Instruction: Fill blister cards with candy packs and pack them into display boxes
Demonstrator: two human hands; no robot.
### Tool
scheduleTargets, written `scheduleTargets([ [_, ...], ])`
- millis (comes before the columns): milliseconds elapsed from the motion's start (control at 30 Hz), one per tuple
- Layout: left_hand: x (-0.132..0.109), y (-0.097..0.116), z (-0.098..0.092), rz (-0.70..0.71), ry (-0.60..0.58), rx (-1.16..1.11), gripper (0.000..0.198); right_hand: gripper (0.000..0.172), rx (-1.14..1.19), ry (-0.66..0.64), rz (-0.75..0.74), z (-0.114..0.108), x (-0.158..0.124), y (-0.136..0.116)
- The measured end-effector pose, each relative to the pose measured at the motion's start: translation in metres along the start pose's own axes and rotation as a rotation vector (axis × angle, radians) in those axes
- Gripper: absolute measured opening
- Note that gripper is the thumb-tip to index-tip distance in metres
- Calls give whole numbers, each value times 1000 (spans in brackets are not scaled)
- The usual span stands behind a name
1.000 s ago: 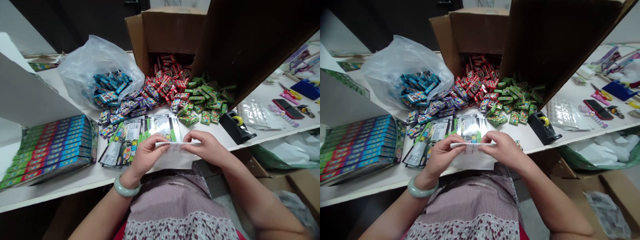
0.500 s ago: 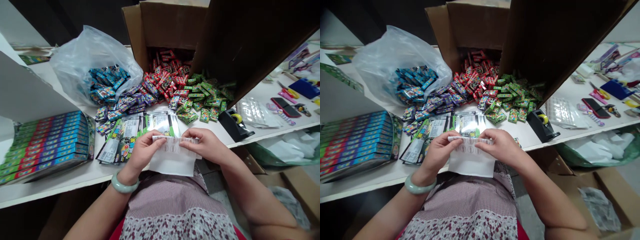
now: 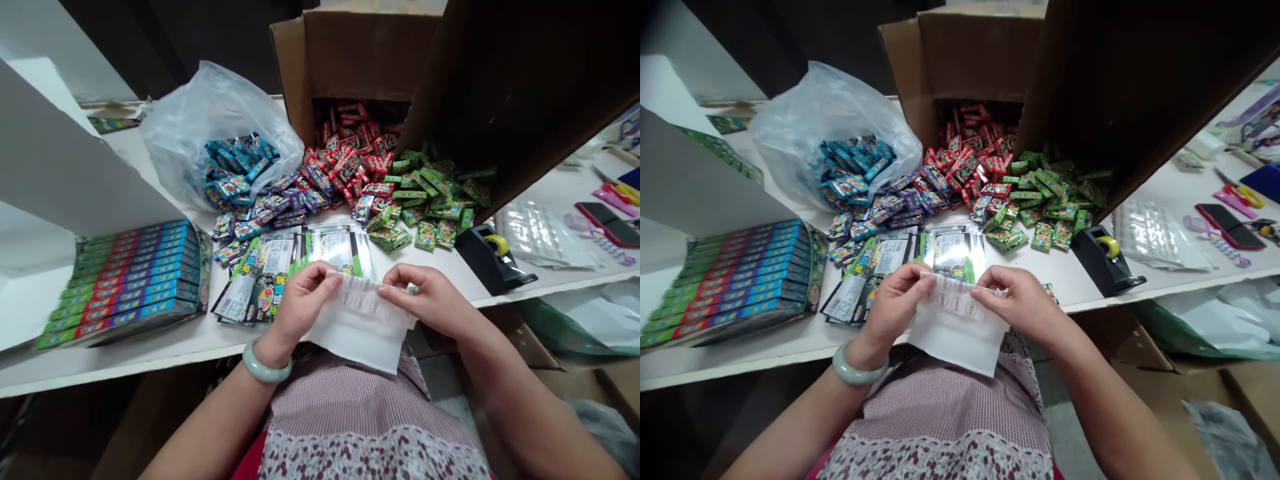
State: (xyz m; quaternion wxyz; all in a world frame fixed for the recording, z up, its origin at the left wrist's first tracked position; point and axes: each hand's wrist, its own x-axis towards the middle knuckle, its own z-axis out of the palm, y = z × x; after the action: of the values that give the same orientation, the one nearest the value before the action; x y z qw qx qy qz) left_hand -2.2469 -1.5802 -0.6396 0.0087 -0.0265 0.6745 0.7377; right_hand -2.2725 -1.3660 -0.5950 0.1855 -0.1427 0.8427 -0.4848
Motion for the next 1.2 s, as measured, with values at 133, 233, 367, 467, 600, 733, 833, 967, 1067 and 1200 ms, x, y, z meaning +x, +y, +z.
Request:
scheduleTargets([
  [133,1,0,-1,-31,-16,-10,20,20,16,-29,25,2,0,1],
  [233,1,-1,-3,-104,-44,-44,21,20,22,-24,30,1,1,0],
  [367,0,0,-6,-173,-136,-90,17,16,7,-22,36,0,2,2],
  [467,1,2,-4,-172,-139,-49,13,16,6,-24,29,3,4,6],
  [600,15,0,2,-195,-136,-19,15,18,28,-36,25,1,11,17],
  [733,38,-10,3,-220,-152,38,20,34,-126,146,-44,-28,6,55],
  [833,54,-20,4,-236,-143,46,25,34,-391,125,5,-56,-9,98],
  [967,70,-29,17,-222,-137,64,28,33,-498,-55,61,-68,-24,135],
  [1067,81,-34,31,-197,-144,128,29,32,-482,-64,45,-61,-25,141],
  [1200,92,-41,40,-194,-181,218,29,19,-398,83,111,-63,-24,144],
])
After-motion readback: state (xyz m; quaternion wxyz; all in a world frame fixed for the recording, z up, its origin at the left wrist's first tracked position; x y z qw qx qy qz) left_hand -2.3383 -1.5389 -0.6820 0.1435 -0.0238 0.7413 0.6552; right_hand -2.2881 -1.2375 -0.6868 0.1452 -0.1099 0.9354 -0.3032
